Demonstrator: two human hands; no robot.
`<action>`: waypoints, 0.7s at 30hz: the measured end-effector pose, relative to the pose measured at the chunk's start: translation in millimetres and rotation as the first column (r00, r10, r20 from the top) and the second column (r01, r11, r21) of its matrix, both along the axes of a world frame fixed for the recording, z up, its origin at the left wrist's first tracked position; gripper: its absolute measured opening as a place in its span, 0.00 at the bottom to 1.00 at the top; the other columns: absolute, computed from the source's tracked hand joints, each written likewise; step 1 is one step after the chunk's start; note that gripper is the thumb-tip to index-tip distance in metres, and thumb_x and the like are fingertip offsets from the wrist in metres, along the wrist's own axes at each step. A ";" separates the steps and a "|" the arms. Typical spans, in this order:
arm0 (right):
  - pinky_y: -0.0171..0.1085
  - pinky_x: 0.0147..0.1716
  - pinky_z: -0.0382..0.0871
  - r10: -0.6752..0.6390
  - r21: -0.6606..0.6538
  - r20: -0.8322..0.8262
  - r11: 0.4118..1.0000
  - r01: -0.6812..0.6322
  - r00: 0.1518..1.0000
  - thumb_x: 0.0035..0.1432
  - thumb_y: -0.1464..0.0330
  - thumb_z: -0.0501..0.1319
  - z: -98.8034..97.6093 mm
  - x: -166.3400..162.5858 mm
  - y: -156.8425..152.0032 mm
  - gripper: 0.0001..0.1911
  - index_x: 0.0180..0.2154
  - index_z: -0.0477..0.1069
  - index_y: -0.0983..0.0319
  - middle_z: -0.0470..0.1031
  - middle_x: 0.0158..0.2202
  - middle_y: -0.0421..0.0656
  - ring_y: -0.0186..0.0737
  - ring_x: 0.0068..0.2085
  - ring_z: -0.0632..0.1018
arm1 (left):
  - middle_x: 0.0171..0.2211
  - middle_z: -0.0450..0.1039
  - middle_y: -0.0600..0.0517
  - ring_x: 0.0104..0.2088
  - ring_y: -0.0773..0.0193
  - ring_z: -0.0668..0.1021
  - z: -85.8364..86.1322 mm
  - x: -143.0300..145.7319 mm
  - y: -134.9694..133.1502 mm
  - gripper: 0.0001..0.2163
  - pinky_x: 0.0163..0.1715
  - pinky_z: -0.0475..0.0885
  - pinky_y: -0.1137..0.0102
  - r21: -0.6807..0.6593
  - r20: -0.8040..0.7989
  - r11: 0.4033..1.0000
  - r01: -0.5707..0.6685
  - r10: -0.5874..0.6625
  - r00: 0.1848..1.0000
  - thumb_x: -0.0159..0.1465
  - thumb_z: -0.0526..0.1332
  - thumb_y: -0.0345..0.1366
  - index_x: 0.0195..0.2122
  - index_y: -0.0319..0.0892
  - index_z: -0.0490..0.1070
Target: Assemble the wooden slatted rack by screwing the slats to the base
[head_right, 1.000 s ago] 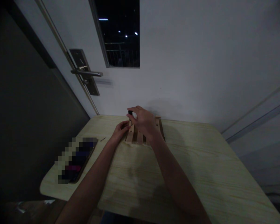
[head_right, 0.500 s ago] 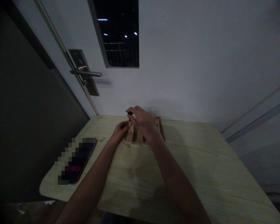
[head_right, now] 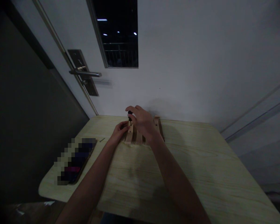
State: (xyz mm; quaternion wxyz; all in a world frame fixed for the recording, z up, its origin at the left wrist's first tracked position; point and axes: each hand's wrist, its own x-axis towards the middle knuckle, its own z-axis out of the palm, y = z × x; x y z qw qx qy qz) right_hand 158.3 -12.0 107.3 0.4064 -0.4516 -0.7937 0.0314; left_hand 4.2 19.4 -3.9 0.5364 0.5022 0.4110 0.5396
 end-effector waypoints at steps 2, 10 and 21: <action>0.36 0.36 0.65 -0.008 0.000 0.017 1.000 0.008 1.000 0.59 0.68 0.56 0.6 0.4 -0.4 0.08 0.40 0.72 0.57 0.75 0.36 0.42 0.37 0.34 0.74 | 0.42 0.76 0.44 0.42 0.57 0.76 0.8 0.1 -0.5 0.18 0.49 0.67 0.61 -0.004 -0.009 1.000 -0.003 0.003 1.000 0.46 0.67 0.35 0.40 0.37 0.72; 0.36 0.36 0.66 0.012 -0.066 -0.017 0.998 -0.013 1.000 0.58 0.71 0.54 -0.9 0.3 -2.8 0.16 0.47 0.71 0.58 0.78 0.38 0.41 0.37 0.33 0.76 | 0.42 0.75 0.44 0.44 0.56 0.76 2.7 0.5 -1.6 0.19 0.49 0.67 0.60 -0.013 -0.015 1.000 -0.007 0.007 1.000 0.47 0.67 0.36 0.40 0.37 0.71; 0.35 0.34 0.65 -0.020 -0.054 -0.060 0.998 0.016 0.998 0.55 0.68 0.60 1.1 -2.8 -0.6 0.07 0.38 0.72 0.60 0.77 0.37 0.43 0.36 0.32 0.75 | 0.42 0.75 0.44 0.42 0.58 0.76 -1.7 -0.2 1.8 0.19 0.48 0.67 0.61 0.007 -0.015 1.000 0.010 -0.010 1.000 0.46 0.67 0.36 0.40 0.36 0.71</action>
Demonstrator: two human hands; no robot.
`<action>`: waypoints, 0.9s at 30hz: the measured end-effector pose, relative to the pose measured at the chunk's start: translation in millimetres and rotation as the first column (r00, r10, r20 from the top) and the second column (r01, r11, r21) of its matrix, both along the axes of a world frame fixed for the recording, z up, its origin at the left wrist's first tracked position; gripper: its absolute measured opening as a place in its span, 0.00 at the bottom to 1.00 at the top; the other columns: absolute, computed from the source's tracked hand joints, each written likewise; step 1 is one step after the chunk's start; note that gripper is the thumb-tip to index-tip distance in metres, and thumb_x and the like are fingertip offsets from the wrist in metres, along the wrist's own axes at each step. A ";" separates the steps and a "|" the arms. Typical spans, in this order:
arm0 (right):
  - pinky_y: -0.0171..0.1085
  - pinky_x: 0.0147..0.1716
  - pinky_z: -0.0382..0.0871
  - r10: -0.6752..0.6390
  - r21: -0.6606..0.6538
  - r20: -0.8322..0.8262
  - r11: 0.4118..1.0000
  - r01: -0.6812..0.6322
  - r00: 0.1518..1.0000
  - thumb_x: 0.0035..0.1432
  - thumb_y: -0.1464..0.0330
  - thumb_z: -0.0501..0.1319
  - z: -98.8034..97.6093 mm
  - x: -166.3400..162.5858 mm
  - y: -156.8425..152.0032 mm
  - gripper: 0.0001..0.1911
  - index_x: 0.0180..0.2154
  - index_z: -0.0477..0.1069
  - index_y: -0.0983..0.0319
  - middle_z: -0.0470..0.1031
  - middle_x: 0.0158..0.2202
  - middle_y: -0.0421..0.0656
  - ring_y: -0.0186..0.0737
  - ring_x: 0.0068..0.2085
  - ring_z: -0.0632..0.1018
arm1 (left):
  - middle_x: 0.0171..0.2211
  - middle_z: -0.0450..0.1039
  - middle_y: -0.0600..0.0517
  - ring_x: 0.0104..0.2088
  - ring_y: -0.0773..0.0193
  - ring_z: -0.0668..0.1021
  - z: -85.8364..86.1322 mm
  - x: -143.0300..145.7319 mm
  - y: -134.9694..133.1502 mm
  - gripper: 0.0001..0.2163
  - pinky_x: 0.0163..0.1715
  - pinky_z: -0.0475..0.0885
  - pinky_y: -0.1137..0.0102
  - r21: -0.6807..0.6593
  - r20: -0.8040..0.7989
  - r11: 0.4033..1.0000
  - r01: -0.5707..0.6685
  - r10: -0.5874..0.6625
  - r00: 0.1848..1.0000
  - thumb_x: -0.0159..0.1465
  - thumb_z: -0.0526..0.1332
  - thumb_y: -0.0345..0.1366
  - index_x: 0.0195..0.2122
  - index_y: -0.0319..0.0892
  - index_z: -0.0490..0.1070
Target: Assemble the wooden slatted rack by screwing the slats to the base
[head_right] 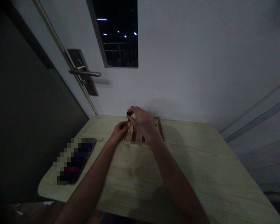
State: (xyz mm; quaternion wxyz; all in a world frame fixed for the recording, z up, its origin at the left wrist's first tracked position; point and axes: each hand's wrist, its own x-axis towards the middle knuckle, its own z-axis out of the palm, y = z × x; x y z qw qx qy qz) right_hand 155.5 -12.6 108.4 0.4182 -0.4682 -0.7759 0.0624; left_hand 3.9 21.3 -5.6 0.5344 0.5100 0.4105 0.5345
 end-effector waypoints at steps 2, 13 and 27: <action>0.34 0.33 0.65 -0.004 -0.006 -0.004 1.000 0.004 1.000 0.55 0.67 0.61 0.8 -0.2 -0.2 0.08 0.39 0.72 0.61 0.77 0.36 0.43 0.35 0.30 0.74 | 0.42 0.75 0.44 0.42 0.58 0.76 -0.3 -0.2 0.1 0.19 0.48 0.67 0.61 0.012 -0.008 1.000 0.009 -0.009 1.000 0.47 0.67 0.37 0.40 0.36 0.71; 0.35 0.34 0.65 0.001 0.013 0.095 1.000 -0.002 0.995 0.59 0.68 0.56 0.4 -1.7 -5.0 0.14 0.48 0.68 0.58 0.76 0.39 0.43 0.36 0.33 0.75 | 0.44 0.75 0.43 0.43 0.57 0.76 1.2 0.4 -1.9 0.19 0.48 0.68 0.62 0.008 0.007 1.000 0.014 -0.014 1.000 0.48 0.67 0.36 0.41 0.36 0.71; 0.39 0.46 0.67 0.039 0.080 0.108 0.996 -0.047 0.993 0.61 0.71 0.51 -8.1 -0.7 -1.3 0.17 0.51 0.68 0.60 0.74 0.48 0.45 0.40 0.47 0.74 | 0.44 0.75 0.43 0.43 0.57 0.76 2.9 0.5 -3.2 0.19 0.49 0.67 0.62 0.014 -0.003 1.000 -0.002 0.002 1.000 0.48 0.66 0.35 0.42 0.36 0.71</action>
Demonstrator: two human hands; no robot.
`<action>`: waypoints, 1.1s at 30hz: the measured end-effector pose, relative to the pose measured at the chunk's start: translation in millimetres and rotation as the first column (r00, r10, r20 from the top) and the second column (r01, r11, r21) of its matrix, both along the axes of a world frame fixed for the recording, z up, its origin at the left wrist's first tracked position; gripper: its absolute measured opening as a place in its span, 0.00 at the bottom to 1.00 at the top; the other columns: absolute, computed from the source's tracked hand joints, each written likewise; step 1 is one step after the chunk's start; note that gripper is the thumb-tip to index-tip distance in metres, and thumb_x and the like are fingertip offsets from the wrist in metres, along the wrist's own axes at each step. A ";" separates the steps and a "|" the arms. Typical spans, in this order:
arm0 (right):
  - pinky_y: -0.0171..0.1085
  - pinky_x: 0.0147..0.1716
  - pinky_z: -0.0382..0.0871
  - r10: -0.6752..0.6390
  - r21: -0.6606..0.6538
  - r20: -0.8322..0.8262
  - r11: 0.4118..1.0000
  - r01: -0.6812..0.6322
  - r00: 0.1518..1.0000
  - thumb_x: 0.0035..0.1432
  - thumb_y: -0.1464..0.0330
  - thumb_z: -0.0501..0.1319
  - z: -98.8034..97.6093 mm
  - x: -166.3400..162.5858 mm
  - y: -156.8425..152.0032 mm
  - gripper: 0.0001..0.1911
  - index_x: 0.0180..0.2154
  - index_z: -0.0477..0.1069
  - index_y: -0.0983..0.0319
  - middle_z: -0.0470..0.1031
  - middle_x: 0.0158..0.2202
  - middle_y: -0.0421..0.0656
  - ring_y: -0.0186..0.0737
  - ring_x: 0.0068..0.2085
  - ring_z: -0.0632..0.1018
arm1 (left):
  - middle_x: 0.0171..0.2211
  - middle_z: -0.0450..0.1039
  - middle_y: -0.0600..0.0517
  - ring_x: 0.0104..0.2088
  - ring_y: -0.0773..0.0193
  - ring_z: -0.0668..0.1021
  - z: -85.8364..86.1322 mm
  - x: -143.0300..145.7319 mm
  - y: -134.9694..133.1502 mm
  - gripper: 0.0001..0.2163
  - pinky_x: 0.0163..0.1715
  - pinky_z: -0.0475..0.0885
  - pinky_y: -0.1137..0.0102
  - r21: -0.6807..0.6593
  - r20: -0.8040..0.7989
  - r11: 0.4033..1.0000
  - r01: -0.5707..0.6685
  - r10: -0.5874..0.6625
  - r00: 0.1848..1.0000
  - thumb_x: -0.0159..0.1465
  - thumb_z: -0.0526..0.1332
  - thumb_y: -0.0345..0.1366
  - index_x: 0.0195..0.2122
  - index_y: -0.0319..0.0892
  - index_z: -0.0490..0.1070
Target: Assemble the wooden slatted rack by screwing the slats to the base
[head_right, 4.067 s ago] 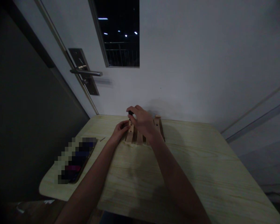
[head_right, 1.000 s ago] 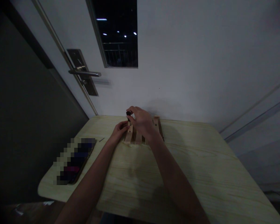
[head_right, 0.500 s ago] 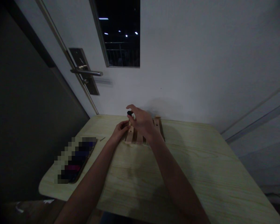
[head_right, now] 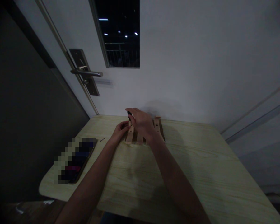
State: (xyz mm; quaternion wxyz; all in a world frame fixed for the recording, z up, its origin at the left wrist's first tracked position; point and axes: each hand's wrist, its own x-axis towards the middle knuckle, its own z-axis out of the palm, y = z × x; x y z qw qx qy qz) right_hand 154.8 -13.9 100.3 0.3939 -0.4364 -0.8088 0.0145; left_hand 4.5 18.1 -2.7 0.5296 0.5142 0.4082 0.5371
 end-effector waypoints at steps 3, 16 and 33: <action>0.38 0.42 0.67 -0.001 -0.018 0.004 1.000 0.002 1.000 0.62 0.71 0.51 2.4 -1.0 -1.9 0.16 0.50 0.69 0.58 0.74 0.45 0.45 0.40 0.43 0.75 | 0.43 0.75 0.42 0.43 0.58 0.76 -0.1 0.5 0.7 0.17 0.48 0.67 0.62 0.009 -0.021 1.000 0.003 -0.002 1.000 0.49 0.66 0.35 0.41 0.35 0.72; 0.41 0.48 0.67 0.010 -0.026 0.022 1.000 -0.010 1.000 0.61 0.73 0.47 -2.9 2.1 4.6 0.21 0.53 0.67 0.59 0.74 0.49 0.45 0.41 0.48 0.74 | 0.44 0.74 0.42 0.43 0.58 0.75 -2.3 -0.4 0.8 0.18 0.49 0.67 0.61 -0.005 -0.019 1.000 -0.008 0.008 1.000 0.49 0.66 0.35 0.41 0.36 0.71; 0.42 0.44 0.67 -0.134 -0.013 0.046 0.991 0.135 0.990 0.62 0.66 0.50 -0.9 5.7 5.0 0.17 0.49 0.70 0.61 0.76 0.46 0.47 0.43 0.43 0.76 | 0.43 0.74 0.42 0.42 0.57 0.76 -0.3 2.2 1.4 0.19 0.47 0.68 0.61 -0.024 -0.020 1.000 -0.013 0.012 1.000 0.48 0.66 0.36 0.41 0.36 0.70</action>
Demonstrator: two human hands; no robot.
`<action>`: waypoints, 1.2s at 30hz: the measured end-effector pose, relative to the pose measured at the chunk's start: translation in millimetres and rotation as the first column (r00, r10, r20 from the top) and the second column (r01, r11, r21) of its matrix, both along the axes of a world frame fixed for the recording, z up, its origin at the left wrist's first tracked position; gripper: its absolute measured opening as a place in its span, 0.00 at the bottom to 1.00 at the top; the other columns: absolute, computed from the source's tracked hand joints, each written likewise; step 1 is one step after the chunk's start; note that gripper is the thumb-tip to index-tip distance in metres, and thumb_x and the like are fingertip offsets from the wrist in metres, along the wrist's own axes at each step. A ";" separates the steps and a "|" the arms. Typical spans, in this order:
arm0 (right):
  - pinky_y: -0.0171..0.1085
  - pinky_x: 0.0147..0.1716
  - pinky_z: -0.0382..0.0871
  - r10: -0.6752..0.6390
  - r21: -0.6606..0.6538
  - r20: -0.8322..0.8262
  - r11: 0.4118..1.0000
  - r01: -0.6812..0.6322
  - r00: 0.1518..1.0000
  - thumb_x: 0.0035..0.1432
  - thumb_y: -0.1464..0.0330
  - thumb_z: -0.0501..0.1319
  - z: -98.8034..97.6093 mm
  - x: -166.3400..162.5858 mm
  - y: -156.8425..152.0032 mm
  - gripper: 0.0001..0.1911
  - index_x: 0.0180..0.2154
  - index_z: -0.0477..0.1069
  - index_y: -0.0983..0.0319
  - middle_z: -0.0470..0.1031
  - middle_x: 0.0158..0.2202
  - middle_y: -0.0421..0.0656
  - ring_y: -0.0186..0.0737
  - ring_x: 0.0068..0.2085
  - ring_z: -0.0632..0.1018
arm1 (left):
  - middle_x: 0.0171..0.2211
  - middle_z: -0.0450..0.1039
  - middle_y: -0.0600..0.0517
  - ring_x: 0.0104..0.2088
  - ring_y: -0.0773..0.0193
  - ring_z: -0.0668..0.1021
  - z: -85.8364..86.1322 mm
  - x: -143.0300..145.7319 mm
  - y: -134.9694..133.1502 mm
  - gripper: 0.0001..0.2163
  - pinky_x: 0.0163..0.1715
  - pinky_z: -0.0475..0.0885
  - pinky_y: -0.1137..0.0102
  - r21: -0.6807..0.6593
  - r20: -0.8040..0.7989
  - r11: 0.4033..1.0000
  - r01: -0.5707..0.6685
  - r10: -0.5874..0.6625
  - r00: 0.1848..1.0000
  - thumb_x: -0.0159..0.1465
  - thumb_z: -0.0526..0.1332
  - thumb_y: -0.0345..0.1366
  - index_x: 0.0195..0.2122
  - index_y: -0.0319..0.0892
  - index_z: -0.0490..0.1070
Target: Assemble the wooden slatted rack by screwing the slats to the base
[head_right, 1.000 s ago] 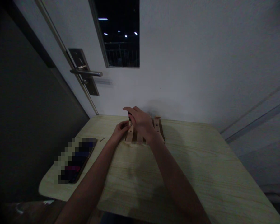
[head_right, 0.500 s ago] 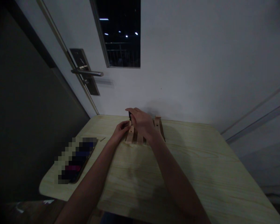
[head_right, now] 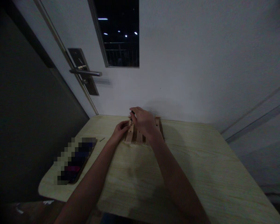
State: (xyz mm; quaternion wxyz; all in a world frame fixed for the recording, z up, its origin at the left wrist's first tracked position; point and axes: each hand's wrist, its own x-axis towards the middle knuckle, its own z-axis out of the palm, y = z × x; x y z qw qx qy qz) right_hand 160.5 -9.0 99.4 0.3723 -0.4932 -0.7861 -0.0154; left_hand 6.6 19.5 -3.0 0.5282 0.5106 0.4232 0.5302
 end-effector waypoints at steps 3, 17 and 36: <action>0.42 0.48 0.66 0.046 0.022 0.032 0.999 -0.047 0.998 0.63 0.69 0.48 -4.2 0.3 1.2 0.20 0.53 0.67 0.63 0.74 0.50 0.48 0.43 0.48 0.74 | 0.43 0.74 0.43 0.42 0.58 0.76 -0.9 -0.2 0.7 0.18 0.48 0.67 0.61 0.001 0.012 1.000 0.012 -0.012 1.000 0.48 0.66 0.35 0.41 0.36 0.70; 0.37 0.37 0.67 0.049 -0.041 0.049 0.998 -0.047 0.998 0.61 0.67 0.53 7.2 -2.5 -6.5 0.14 0.48 0.71 0.58 0.76 0.41 0.44 0.39 0.37 0.76 | 0.41 0.75 0.44 0.41 0.59 0.76 0.0 -1.0 0.3 0.17 0.47 0.68 0.63 0.028 -0.013 1.000 -0.014 0.014 1.000 0.48 0.66 0.34 0.39 0.37 0.72; 0.37 0.38 0.67 0.047 -0.018 -0.008 0.999 -0.047 0.999 0.61 0.67 0.54 1.1 -1.2 -2.1 0.16 0.50 0.69 0.57 0.75 0.42 0.44 0.38 0.35 0.75 | 0.42 0.75 0.44 0.42 0.59 0.76 -3.7 -1.1 2.0 0.18 0.48 0.68 0.62 0.015 0.008 1.000 0.003 -0.003 1.000 0.48 0.67 0.36 0.40 0.38 0.71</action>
